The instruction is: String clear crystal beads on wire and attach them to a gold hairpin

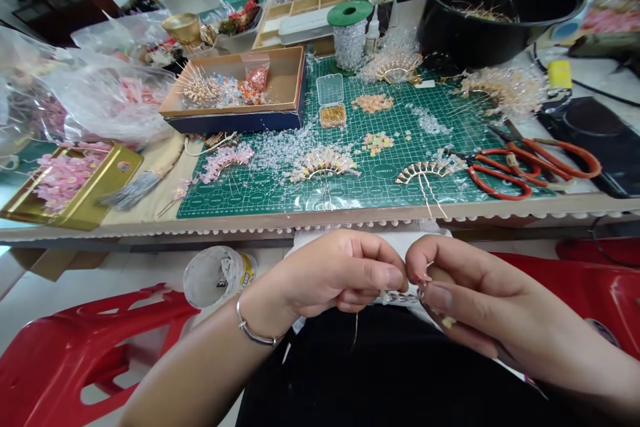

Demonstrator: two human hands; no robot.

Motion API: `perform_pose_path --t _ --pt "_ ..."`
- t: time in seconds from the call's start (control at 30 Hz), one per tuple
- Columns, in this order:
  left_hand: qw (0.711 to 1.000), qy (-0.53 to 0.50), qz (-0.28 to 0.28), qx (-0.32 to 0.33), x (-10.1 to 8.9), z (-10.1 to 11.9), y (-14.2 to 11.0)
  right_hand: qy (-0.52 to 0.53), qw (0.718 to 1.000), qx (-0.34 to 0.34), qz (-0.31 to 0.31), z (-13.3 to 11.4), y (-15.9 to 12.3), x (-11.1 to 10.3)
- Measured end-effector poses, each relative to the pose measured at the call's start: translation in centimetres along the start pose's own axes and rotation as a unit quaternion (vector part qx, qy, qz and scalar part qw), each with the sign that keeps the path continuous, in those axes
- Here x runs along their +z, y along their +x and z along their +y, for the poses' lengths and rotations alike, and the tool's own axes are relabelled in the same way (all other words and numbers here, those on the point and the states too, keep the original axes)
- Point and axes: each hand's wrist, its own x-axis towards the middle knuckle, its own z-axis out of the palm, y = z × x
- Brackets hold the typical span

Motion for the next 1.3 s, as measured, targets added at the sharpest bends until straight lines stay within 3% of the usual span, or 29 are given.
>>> perform_pose_path --t 0.4,0.5,0.63,0.8,0.9,1.03,1.3 --pt "0.989 -0.105 -0.107 -0.018 -0.2 -1.0 0.3 -0.033 0.994 -0.098 -0.034 0.7 -0.2 -0.3" --pt "0.987 -0.123 -0.1 -0.018 0.0 -1.1 0.1 -0.101 0.985 -0.142 -0.012 0.5 -0.3 -0.2" --pt "0.985 -0.142 -0.093 -0.018 0.2 -1.1 -0.1 -0.229 0.952 -0.204 0.024 0.0 -0.6 -0.1" --pt "0.987 -0.15 -0.051 0.029 0.7 -1.6 -0.1 -0.259 0.93 -0.248 0.08 0.5 -0.4 0.2" --pt "0.992 -0.101 0.0 0.077 1.3 -1.9 -0.2 -0.288 0.902 -0.296 0.129 1.5 -0.2 0.1" --pt "0.992 0.035 0.071 0.101 2.5 -2.2 -0.7 -0.335 0.875 -0.31 0.161 2.5 -0.2 -0.4" --pt "0.936 0.264 0.142 0.187 3.8 -3.2 -1.9 -0.426 0.813 -0.358 0.17 1.7 -0.1 -0.7"
